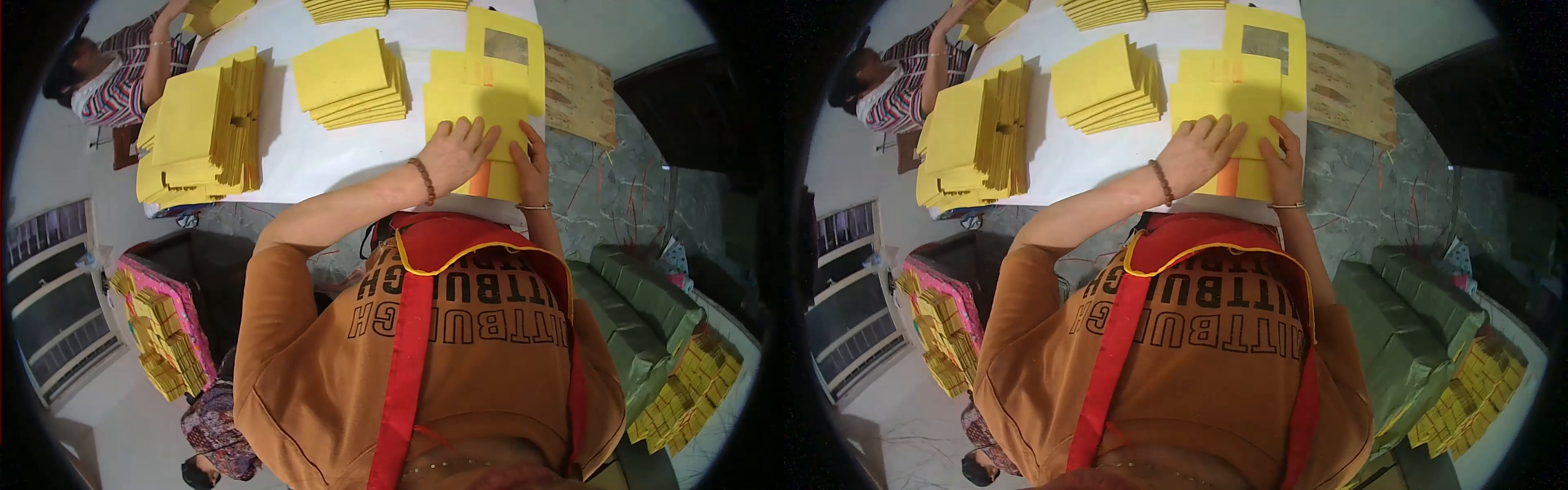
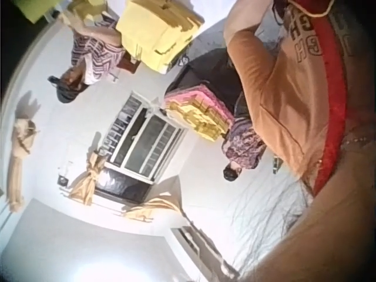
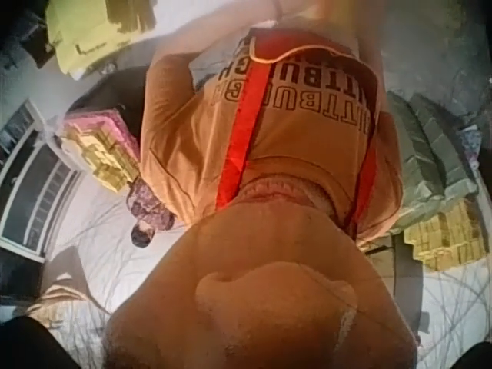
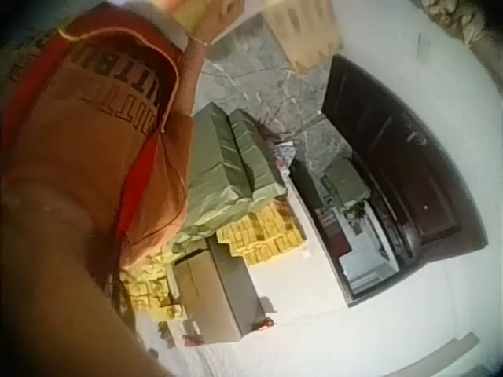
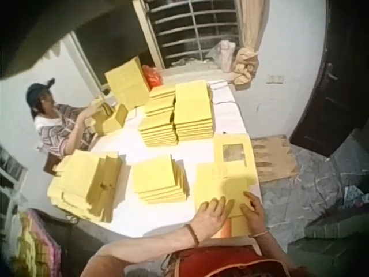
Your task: Placing foil inserts onto yellow paper sheets and stacking the finished joss paper.
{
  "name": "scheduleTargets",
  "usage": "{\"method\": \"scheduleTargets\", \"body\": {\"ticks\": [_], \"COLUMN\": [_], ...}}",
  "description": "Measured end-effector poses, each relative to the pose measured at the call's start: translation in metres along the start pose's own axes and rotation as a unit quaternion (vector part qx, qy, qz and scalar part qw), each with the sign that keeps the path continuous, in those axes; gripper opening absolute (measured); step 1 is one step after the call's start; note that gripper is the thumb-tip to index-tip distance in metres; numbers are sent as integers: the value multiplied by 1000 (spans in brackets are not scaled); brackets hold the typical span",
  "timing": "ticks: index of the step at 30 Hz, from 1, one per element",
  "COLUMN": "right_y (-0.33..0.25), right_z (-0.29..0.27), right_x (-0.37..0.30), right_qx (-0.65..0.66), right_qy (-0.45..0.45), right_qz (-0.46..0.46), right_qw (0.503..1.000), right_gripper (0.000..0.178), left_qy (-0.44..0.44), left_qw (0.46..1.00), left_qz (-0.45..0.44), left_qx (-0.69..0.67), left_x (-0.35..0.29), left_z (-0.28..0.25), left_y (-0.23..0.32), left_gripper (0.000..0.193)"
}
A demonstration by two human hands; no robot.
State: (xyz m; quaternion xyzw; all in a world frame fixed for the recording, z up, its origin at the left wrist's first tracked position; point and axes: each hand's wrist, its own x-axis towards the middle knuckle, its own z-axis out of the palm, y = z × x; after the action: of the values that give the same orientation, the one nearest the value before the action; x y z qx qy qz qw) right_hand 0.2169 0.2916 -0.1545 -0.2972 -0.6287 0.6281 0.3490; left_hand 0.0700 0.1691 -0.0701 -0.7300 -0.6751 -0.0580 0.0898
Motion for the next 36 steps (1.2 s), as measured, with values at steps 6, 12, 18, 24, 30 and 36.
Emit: {"method": "scheduleTargets", "body": {"ticks": [6, 12, 18, 24, 30, 36], "right_y": [-45, -35, -32, -27, -25, -27], "right_z": [10, -8, -2, -5, -8, -10], "right_x": [0, -6, -4, -5, -2, 1], "right_qx": [53, 68, 18, 30, 24, 3], "right_qy": [65, 42, 73, 60, 48, 40], "right_qz": [152, 158, 162, 151, 148, 153], "right_qw": [985, 984, 984, 986, 988, 987], "right_gripper": [43, 50, 37, 31, 29, 29], "left_qy": [-75, 295, 210, 57, -21, -35], "left_qw": [995, 954, 955, 970, 967, 969], "left_qz": [-40, -55, -192, -234, -253, -245], "left_qx": [-55, 7, 86, -34, -27, 3], "left_x": [11, -21, -81, -104, -103, -103], "left_z": [-4, -58, -13, 45, 47, 50], "left_y": [-13, -69, -158, -161, -145, -141], "left_gripper": [55, 49, 58, 60, 69, 78]}}
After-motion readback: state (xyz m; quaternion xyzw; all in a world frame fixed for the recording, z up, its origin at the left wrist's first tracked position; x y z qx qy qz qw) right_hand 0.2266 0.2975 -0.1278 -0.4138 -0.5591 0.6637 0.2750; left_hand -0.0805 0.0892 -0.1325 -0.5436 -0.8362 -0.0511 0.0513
